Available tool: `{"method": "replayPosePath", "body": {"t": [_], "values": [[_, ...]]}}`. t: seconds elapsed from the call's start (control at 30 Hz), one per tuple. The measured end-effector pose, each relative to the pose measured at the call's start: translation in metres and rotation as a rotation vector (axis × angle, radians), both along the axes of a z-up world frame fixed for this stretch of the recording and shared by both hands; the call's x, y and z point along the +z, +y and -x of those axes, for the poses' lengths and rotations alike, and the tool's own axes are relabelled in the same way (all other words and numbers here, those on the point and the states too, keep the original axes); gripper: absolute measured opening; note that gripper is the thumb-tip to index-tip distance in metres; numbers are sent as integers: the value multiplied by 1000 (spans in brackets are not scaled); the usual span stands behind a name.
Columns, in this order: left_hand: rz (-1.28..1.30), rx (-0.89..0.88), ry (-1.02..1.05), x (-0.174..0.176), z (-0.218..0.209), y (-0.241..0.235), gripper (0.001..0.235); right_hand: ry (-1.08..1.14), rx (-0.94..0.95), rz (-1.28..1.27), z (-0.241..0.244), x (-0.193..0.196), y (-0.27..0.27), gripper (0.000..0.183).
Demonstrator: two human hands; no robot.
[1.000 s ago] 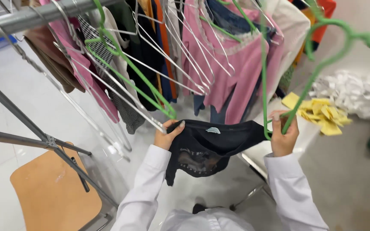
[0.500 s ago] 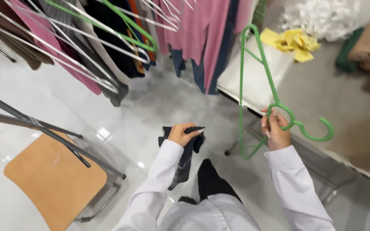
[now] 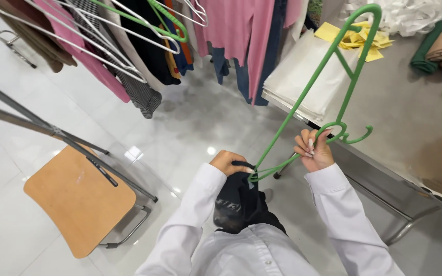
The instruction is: The person picks up folded garments from a metal table, including a black t-shirt, a checkered shirt, denim shorts, and a brown top. They place each item onto a hanger and hang it on a clothing rack filled with other garments.
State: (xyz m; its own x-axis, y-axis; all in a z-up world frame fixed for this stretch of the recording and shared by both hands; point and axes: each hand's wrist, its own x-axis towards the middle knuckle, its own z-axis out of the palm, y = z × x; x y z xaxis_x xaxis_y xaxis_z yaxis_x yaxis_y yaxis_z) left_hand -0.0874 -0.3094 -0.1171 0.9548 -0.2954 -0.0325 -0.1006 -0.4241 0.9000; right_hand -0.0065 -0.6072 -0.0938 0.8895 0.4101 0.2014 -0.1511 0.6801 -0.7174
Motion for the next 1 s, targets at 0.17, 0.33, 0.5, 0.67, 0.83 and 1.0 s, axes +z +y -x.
{"method": "replayPosePath", "body": {"t": [0.17, 0.33, 0.5, 0.67, 0.83, 1.0], "values": [[49, 113, -12, 7, -5, 0, 24, -250, -35, 112, -5, -8, 10, 59], [164, 272, -21, 7, -20, -14, 27, -346, -102, 34, 7, -51, 28, 62], [453, 432, -78, 26, -25, -17, 20, -279, -256, 304, 15, -112, 37, 67], [410, 491, -165, 40, -27, 32, 15, -238, -237, 696, -5, -123, 0, 61], [322, 588, -209, 28, -18, 76, 17, -275, -84, 971, -24, -38, -29, 49], [42, 402, -261, 69, 3, 69, 19, -396, 60, 1274, -25, 62, -27, 45]]}}
